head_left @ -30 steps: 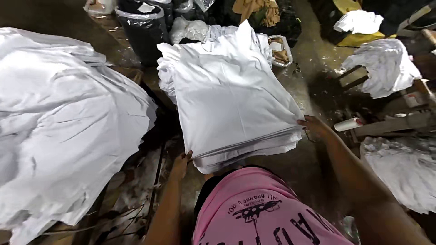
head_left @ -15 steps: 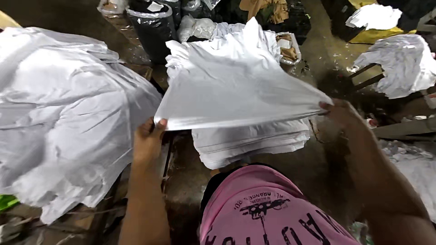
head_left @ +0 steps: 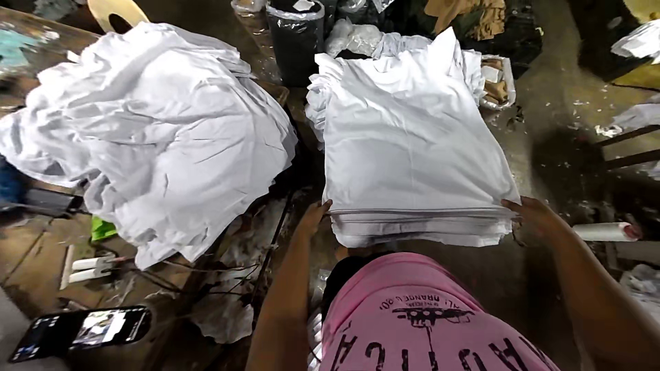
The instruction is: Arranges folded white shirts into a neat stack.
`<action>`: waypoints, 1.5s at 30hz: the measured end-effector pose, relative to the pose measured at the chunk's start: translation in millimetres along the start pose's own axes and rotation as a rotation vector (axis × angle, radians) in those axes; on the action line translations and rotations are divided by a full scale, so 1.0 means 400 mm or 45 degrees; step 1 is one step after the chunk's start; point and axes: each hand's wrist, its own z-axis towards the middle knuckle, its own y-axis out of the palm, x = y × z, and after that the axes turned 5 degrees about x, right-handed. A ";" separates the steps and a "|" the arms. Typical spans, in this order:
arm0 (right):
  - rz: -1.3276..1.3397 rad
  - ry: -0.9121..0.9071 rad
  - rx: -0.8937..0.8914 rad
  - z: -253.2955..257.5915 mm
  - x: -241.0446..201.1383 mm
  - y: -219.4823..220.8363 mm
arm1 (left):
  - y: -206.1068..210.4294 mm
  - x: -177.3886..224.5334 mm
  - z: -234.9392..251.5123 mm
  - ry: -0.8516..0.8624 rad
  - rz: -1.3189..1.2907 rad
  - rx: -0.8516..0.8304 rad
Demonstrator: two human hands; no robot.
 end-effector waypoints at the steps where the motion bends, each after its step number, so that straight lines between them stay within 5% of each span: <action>1: 0.003 0.012 0.004 -0.005 -0.008 0.000 | -0.001 0.002 0.001 0.018 -0.008 -0.001; 8: -0.132 -0.075 0.057 -0.025 -0.021 -0.016 | -0.008 0.003 0.005 0.022 -0.112 0.023; 11: -0.207 -0.092 0.065 -0.037 -0.037 -0.010 | -0.011 0.047 -0.005 0.061 0.092 0.033; 14: -0.252 -0.086 0.040 -0.041 -0.044 -0.018 | -0.029 0.189 -0.083 0.420 0.395 0.036; 17: -0.266 -0.104 0.049 -0.045 -0.045 -0.031 | -0.045 0.291 -0.128 0.783 0.136 0.059; 25: -0.336 -0.079 0.063 -0.056 -0.070 -0.031 | 0.052 0.061 0.048 -0.039 0.104 0.052; 33: -0.036 -0.210 0.116 -0.046 -0.057 -0.072 | 0.036 0.043 0.045 0.039 0.339 0.095; 40: 0.278 0.011 -0.053 -0.013 -0.009 -0.040 | -0.018 0.030 0.014 -0.002 0.064 0.017; 45: 0.313 -0.056 -0.127 -0.004 -0.064 -0.070 | -0.016 0.143 0.014 0.246 0.233 0.069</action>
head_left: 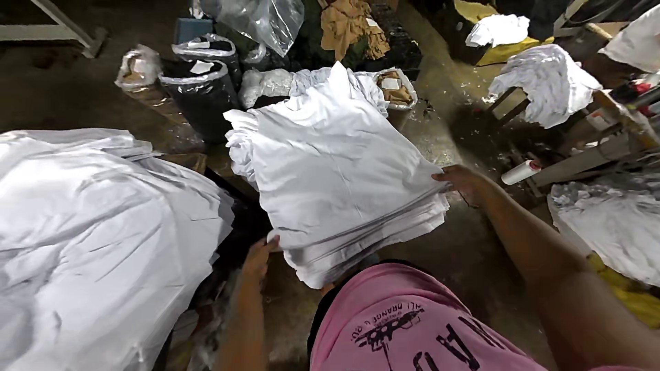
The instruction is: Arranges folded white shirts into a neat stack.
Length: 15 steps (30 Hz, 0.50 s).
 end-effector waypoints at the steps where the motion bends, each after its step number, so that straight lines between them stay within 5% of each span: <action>1: -0.013 -0.078 0.019 -0.007 -0.041 -0.008 | -0.020 0.058 -0.007 0.131 0.028 0.041; 5: 0.072 -0.530 0.266 -0.055 -0.208 -0.049 | -0.147 0.301 -0.093 0.671 -0.126 0.264; 7: 0.205 -0.664 0.319 -0.090 -0.234 -0.057 | -0.196 0.342 -0.149 0.761 -0.257 0.294; 10: 0.011 -0.587 0.303 -0.132 -0.172 -0.015 | -0.187 0.264 -0.190 0.499 -0.332 0.331; 15: -0.364 -0.217 0.138 -0.034 0.039 0.069 | -0.017 -0.065 -0.115 -0.279 -0.150 0.118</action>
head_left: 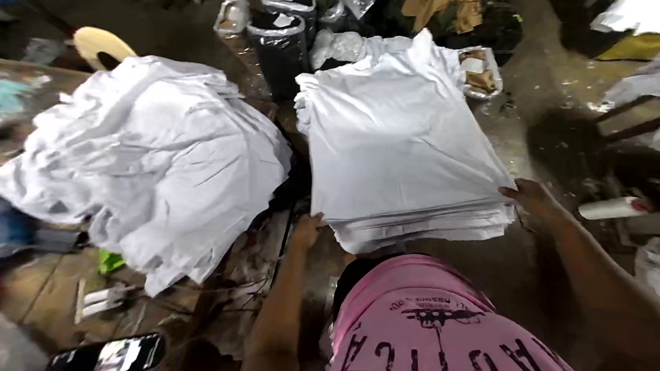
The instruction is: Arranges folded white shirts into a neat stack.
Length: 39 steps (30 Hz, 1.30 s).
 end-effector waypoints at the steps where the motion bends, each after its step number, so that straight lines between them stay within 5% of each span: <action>1: 0.017 0.064 -0.009 0.005 0.015 0.012 | 0.029 -0.037 0.023 -0.135 -0.101 -0.026; 7: -0.005 0.217 -0.119 0.020 -0.012 0.008 | 0.080 -0.125 0.099 -0.174 -0.192 -0.115; 20: 0.159 0.395 -0.086 0.004 -0.044 0.018 | 0.014 -0.010 0.050 -0.079 0.362 -0.034; 23: 0.151 0.333 -0.046 0.000 -0.046 0.009 | -0.016 0.079 0.004 0.195 0.413 -0.104; 27: 0.121 0.134 0.063 -0.017 -0.088 -0.030 | -0.077 0.193 -0.042 0.676 -0.003 -0.075; 34: -0.257 0.206 -0.057 0.001 -0.083 -0.005 | 0.070 -0.050 0.103 -0.109 0.172 -0.038; 39: -0.227 0.212 -0.112 0.025 -0.056 0.015 | 0.065 -0.093 0.132 -0.125 0.106 -0.104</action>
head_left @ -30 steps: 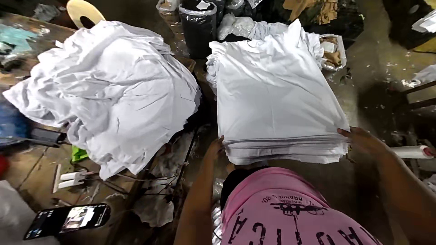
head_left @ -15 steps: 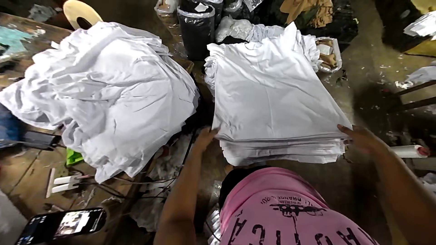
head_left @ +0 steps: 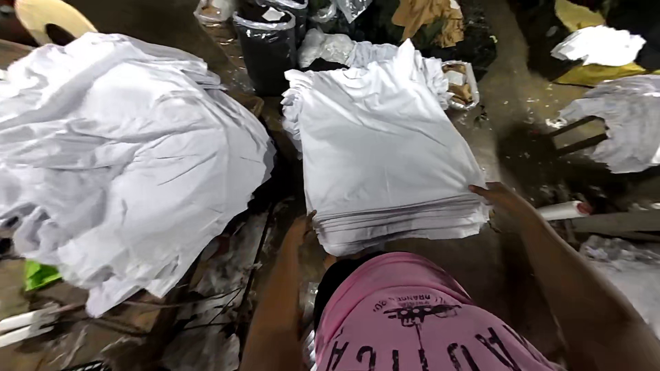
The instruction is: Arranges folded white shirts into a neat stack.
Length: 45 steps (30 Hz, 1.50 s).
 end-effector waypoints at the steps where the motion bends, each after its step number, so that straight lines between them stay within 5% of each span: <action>1: 0.009 0.002 -0.008 0.010 0.006 0.001 | -0.004 0.002 0.002 -0.024 -0.013 -0.011; 10: 0.263 0.176 -0.008 0.014 0.023 0.004 | -0.047 0.056 -0.037 -0.087 0.007 0.045; 13: 0.354 0.209 -0.072 0.015 0.028 -0.003 | -0.066 0.178 -0.138 0.301 0.076 0.018; 17: 0.285 -0.043 0.106 -0.023 -0.012 -0.032 | -0.128 0.309 -0.218 0.837 -0.201 0.032; 21: 0.213 -0.219 0.214 -0.024 -0.025 -0.037 | -0.076 0.193 -0.050 0.494 -0.008 0.131; 25: 0.105 -0.187 0.171 -0.008 -0.005 0.007 | 0.010 0.038 0.021 0.040 -0.009 0.014; 37: 0.284 0.090 -0.061 0.065 0.055 0.011 | -0.055 0.019 -0.018 0.072 -0.245 -0.007; 42: 0.239 0.148 -0.005 0.034 0.038 0.007 | -0.053 0.067 -0.098 0.233 0.206 0.171; 45: 0.277 0.174 -0.030 0.011 0.020 0.008 | -0.037 0.052 -0.076 0.263 0.148 0.182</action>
